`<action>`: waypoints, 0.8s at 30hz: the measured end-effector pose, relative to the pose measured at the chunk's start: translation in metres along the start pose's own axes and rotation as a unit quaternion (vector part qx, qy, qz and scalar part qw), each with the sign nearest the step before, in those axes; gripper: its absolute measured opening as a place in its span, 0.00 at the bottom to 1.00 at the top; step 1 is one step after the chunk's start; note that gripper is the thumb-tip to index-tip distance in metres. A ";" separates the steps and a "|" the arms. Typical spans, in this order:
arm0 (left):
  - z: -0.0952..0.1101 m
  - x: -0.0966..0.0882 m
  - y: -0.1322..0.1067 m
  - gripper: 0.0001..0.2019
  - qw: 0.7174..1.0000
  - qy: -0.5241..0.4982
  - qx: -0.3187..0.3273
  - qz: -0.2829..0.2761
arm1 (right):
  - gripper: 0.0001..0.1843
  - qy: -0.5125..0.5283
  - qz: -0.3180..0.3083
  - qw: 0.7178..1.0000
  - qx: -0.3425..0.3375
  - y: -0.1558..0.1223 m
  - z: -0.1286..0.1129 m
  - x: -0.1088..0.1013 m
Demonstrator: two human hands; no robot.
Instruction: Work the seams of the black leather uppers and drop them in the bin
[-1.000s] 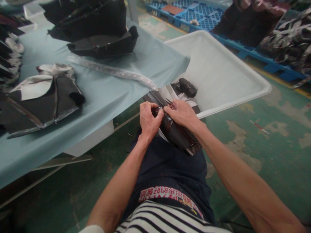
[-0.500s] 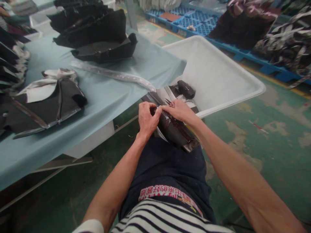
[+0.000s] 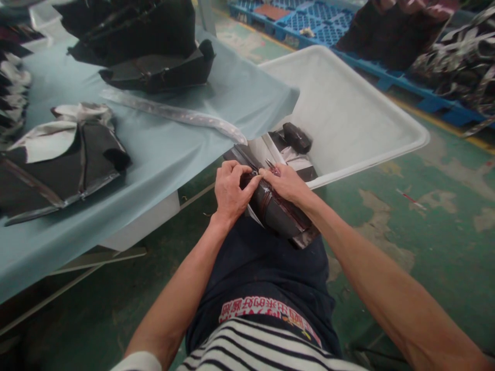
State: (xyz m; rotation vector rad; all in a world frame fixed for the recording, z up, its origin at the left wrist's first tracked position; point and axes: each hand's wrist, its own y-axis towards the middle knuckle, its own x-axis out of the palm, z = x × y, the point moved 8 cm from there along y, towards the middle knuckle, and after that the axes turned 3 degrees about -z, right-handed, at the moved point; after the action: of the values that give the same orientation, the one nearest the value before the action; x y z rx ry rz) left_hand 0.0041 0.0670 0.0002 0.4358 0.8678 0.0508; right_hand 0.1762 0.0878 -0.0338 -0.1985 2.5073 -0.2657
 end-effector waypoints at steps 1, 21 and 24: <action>0.001 -0.001 0.001 0.10 1.000 0.008 0.000 -0.002 | 0.22 0.004 0.000 1.000 -0.002 0.000 0.001 0.000; 0.000 0.003 0.014 0.17 0.998 -0.010 -0.069 -0.008 | 0.22 0.015 0.012 0.999 0.038 -0.001 0.004 -0.002; 0.001 0.004 0.012 0.14 0.998 -0.012 -0.063 0.007 | 0.21 0.014 0.002 0.999 0.044 -0.002 0.003 -0.002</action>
State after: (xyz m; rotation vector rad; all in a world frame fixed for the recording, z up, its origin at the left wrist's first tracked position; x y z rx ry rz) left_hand 0.0091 0.0780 0.0026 0.3244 0.8330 0.1130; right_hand 0.1797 0.0859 -0.0353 -0.1545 2.5164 -0.3777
